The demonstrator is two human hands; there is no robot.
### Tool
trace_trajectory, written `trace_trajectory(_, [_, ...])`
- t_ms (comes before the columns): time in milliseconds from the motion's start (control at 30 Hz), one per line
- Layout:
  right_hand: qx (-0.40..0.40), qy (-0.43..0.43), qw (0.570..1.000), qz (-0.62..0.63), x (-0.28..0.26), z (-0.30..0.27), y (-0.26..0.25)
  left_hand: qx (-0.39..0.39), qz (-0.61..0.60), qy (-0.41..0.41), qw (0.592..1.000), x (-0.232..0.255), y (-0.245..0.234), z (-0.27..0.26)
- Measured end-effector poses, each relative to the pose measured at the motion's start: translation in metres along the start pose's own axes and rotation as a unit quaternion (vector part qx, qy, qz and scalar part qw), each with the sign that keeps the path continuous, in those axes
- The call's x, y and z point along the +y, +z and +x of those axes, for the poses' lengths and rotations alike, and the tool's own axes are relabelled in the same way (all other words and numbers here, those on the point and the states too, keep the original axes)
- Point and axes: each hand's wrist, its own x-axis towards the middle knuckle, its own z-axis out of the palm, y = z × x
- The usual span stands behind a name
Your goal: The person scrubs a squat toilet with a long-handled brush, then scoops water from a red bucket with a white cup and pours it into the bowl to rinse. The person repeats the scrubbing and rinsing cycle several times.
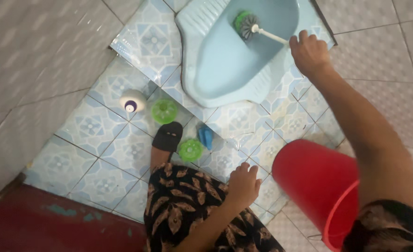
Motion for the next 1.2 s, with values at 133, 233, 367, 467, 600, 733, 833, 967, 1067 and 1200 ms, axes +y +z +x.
trace_trajectory(133, [0.051,-0.146,0.98,-0.123,0.009,-0.022,-0.01,0.006,-0.015,-0.001,1.0,0.002,0.0,-0.001])
trace_trajectory(233, [-0.02,-0.119,0.984,-0.133,0.006,-0.007,0.009,0.005,-0.014,-0.001,1.0,0.003,-0.005,0.001])
trace_trajectory(367, [-0.087,0.049,0.992,0.079,-0.017,0.015,0.069,0.013,-0.01,-0.005,1.0,0.007,-0.009,0.004])
trace_trajectory(467, [-0.203,0.182,0.923,0.27,-0.025,0.009,0.12,0.018,-0.019,0.0,1.0,0.008,-0.012,0.002])
trace_trajectory(600, [-0.275,0.474,0.467,0.694,-0.038,-0.011,0.161,-0.013,-0.026,-0.01,1.0,0.01,-0.009,0.006])
trace_trajectory(733, [-0.239,0.45,0.194,0.838,-0.082,-0.024,0.167,-0.014,0.0,0.0,1.0,0.01,0.001,0.004])
trace_trajectory(833, [-0.178,0.433,0.289,0.835,-0.098,-0.008,0.154,-0.009,0.021,0.007,1.0,0.004,0.005,0.001])
trace_trajectory(967, [-0.119,0.442,0.535,0.71,-0.039,-0.001,0.1,-0.014,0.025,0.009,1.0,-0.001,0.012,-0.009])
trace_trajectory(1067, [-0.119,0.46,0.61,0.634,0.018,0.008,0.046,-0.016,0.019,0.016,1.0,0.0,0.015,-0.009])
trace_trajectory(1200, [-0.216,0.25,0.856,0.398,0.032,0.05,0.007,-0.023,0.005,0.009,1.0,0.003,0.013,-0.007])
